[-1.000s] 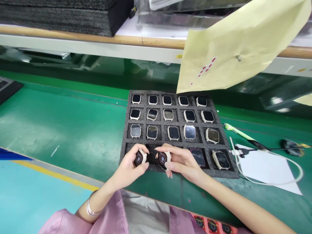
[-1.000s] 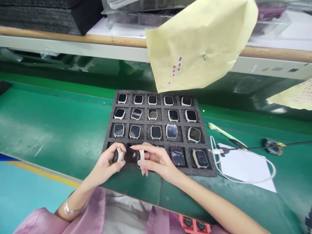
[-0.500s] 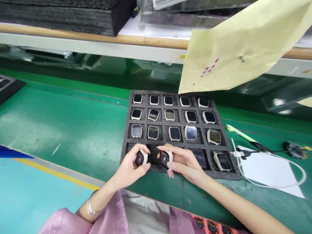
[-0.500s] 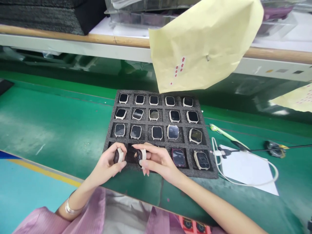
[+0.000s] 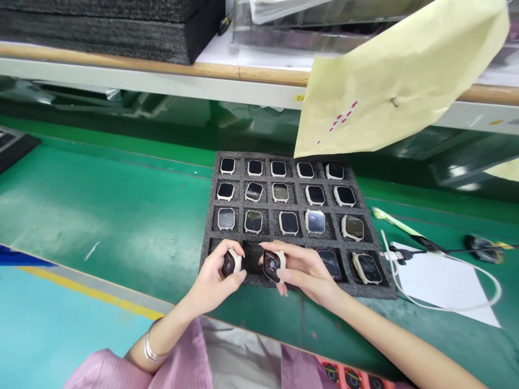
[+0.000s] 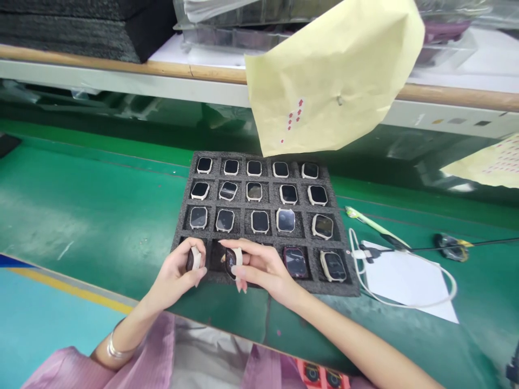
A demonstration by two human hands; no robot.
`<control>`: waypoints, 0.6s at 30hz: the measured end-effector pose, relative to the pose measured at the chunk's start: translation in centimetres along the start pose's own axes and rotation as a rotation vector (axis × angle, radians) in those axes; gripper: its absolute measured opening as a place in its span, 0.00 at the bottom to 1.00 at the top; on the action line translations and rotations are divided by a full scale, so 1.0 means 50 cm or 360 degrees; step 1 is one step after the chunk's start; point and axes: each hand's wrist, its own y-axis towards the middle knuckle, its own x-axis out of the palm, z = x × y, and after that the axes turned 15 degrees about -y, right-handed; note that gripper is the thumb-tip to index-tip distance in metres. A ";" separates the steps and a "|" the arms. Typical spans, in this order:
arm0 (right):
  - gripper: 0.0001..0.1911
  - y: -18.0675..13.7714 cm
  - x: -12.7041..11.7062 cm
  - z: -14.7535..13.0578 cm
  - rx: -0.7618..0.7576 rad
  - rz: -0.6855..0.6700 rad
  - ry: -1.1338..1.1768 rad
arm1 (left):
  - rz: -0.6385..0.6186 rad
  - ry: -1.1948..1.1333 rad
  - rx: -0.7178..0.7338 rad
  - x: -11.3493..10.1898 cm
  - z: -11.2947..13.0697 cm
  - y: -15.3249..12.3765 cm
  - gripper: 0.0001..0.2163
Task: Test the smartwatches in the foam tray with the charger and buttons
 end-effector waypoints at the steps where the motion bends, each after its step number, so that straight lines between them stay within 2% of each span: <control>1: 0.22 0.000 0.000 0.001 0.0006 -0.0002 0.0002 | -0.0002 -0.0028 -0.0026 0.001 0.001 0.000 0.09; 6: 0.25 0.001 0.003 -0.001 0.0020 0.0010 0.0033 | -0.0114 -0.0346 -0.0080 0.002 0.005 0.005 0.22; 11: 0.23 0.006 0.005 -0.002 0.0046 0.0059 0.0047 | -0.0166 -0.0533 -0.0086 -0.009 0.001 0.007 0.18; 18: 0.20 0.004 0.002 0.003 0.0032 0.0048 -0.0055 | -0.0115 -0.0575 -0.0120 -0.021 -0.009 0.005 0.18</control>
